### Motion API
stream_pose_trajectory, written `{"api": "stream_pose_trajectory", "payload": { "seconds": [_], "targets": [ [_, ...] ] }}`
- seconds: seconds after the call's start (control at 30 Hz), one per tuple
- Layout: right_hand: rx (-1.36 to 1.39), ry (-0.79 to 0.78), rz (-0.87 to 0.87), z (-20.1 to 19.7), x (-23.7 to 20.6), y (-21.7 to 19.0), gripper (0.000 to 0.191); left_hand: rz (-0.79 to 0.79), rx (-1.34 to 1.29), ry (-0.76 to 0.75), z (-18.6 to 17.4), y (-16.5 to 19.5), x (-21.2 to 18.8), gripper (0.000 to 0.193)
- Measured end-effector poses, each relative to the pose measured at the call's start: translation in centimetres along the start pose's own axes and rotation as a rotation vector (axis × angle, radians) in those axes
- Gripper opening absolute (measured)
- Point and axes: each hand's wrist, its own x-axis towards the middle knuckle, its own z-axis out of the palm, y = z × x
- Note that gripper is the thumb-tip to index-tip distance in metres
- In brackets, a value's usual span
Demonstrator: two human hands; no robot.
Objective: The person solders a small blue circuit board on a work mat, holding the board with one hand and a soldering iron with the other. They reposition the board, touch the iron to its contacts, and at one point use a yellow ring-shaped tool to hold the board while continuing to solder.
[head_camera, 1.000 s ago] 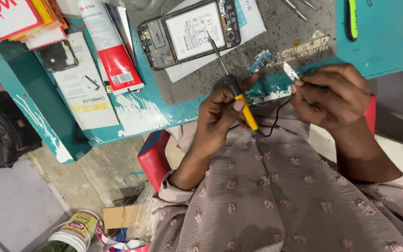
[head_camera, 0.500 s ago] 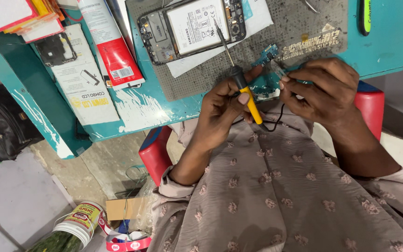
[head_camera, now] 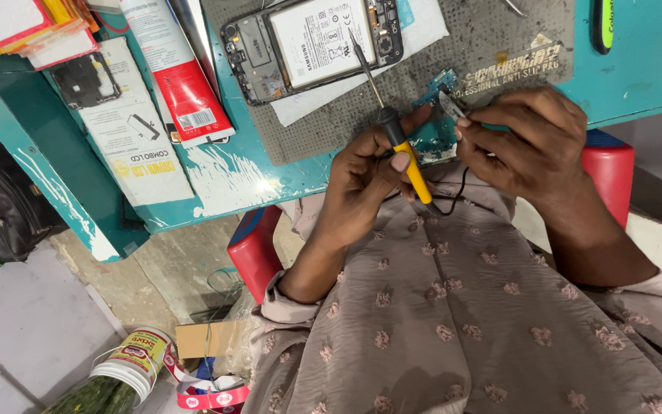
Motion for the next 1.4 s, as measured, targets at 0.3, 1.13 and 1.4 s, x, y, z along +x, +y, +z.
{"api": "stream_pose_trajectory", "payload": {
  "seconds": [0.3, 1.13, 1.4],
  "targets": [
    [-0.054, 0.074, -0.02, -0.7, 1.1, -0.4, 0.014, -0.005, -0.004, 0.015, 0.2, 0.2, 0.0, 0.021],
    [0.049, -0.041, 0.132, -2.1, 3.7, -1.9, 0.017, 0.015, -0.018, -0.009, 0.1, 0.0, 0.0, 0.021],
    [0.016, 0.122, 0.065, -4.7, -2.4, 5.6, 0.011, 0.0, 0.005, -0.006, 0.3, 0.2, 0.0, 0.017]
  ]
}}
